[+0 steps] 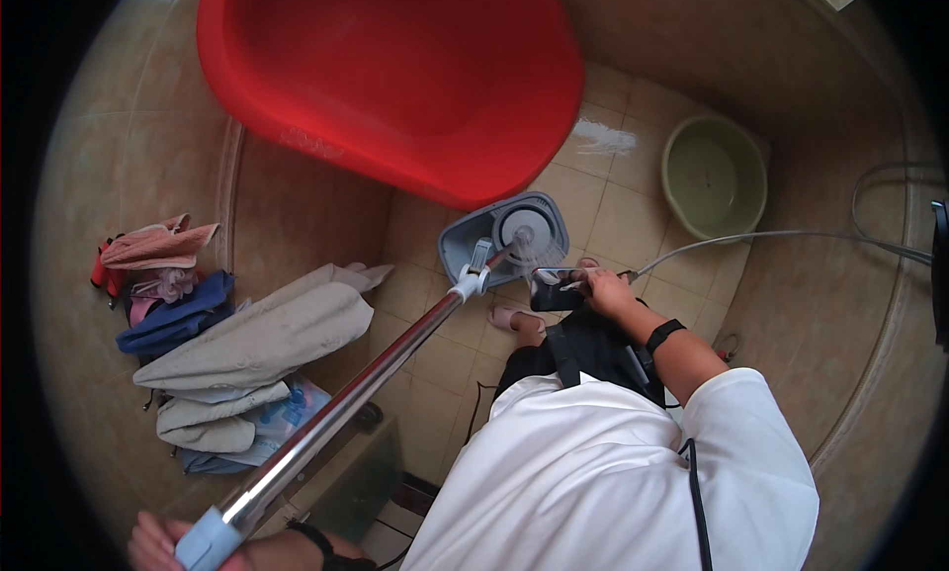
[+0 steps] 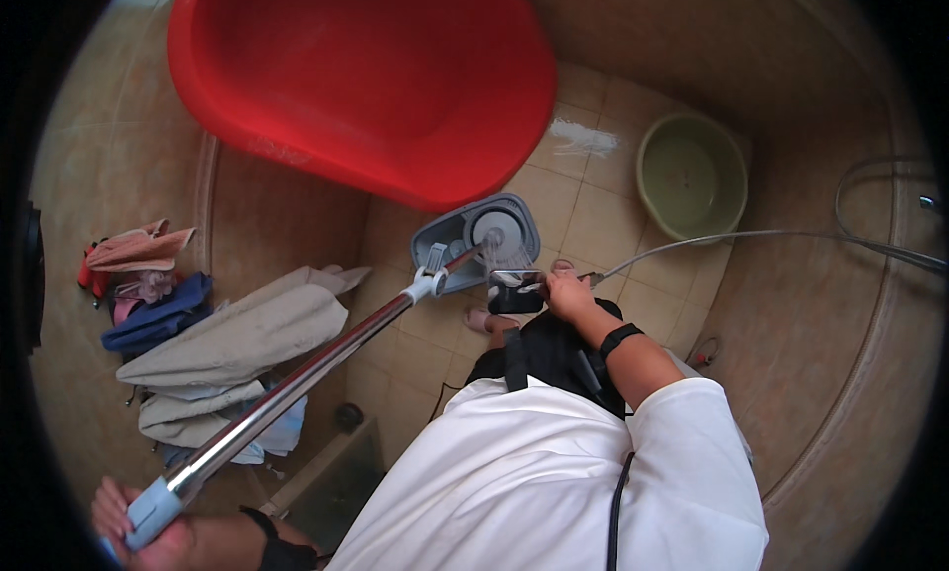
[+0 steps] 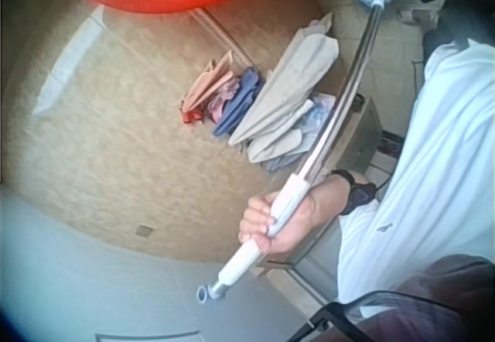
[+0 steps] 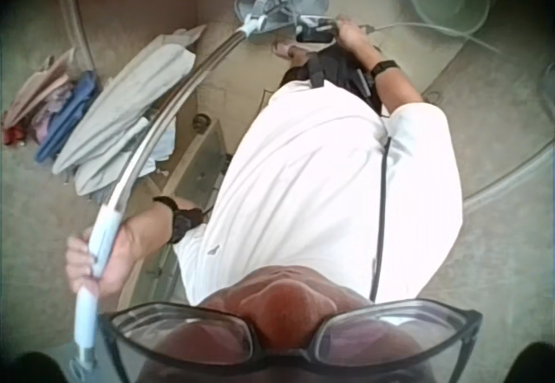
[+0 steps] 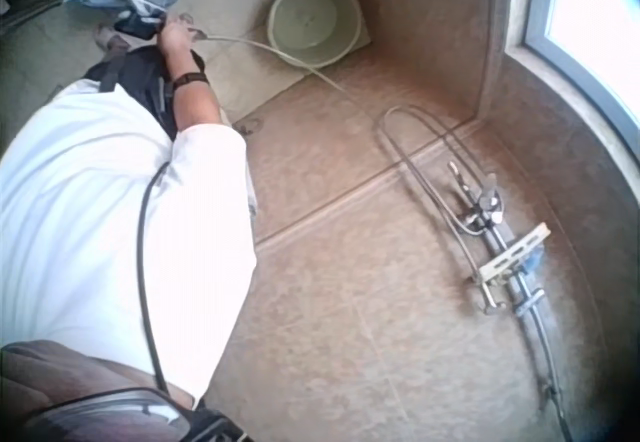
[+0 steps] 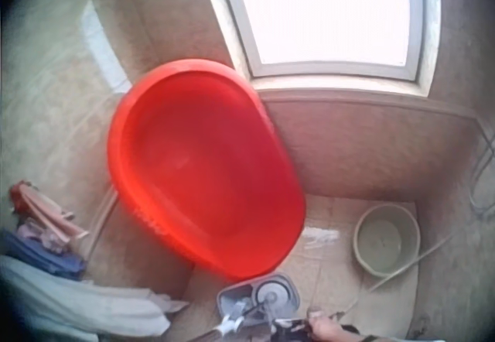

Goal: Rinsing a mop in the bathroom and then placing wooden slats into a bed frame in a bedroom.

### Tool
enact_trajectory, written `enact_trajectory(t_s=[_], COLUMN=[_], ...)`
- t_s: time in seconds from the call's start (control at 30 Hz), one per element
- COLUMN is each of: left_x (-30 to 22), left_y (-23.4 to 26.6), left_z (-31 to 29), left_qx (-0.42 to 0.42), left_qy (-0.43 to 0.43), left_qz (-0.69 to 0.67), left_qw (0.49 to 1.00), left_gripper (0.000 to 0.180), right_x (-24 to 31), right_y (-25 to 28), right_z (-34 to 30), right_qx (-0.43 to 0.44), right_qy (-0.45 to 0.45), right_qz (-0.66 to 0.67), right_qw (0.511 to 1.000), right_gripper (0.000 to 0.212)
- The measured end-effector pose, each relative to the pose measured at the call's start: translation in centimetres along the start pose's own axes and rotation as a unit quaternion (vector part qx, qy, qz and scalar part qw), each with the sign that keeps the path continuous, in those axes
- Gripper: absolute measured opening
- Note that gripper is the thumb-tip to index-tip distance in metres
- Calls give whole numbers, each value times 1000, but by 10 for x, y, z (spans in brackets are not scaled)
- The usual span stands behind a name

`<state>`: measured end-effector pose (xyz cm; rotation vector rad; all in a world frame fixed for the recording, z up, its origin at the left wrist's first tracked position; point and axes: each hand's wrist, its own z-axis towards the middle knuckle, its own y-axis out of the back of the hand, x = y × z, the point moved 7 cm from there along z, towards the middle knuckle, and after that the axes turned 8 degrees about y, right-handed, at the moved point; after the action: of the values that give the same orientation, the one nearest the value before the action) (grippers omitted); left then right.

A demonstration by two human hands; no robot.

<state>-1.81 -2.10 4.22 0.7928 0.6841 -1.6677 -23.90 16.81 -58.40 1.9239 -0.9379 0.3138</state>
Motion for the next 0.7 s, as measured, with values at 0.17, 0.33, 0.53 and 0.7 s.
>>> enact_trajectory(t_s=[0.17, 0.33, 0.53, 0.7], left_x=[50, 148, 242, 261], left_y=[27, 10, 6, -12], left_z=[-39, -79, -146, -148], left_qx=[-74, -84, -51, 56], left_qy=[3, 31, 84, 136], left_qz=[94, 118, 168, 59], left_qw=[993, 989, 981, 987], left_gripper=[13, 14, 18, 22], right_x=[19, -1, 10, 21], right_y=[9, 2, 10, 26], right_z=[3, 1, -3, -10], right_qx=[-18, -31, -22, -11], right_qy=[40, 24, 27, 25], right_qz=[29, 16, 6, 9], right_qw=[999, 999, 999, 1000], right_gripper=[27, 26, 23, 21])
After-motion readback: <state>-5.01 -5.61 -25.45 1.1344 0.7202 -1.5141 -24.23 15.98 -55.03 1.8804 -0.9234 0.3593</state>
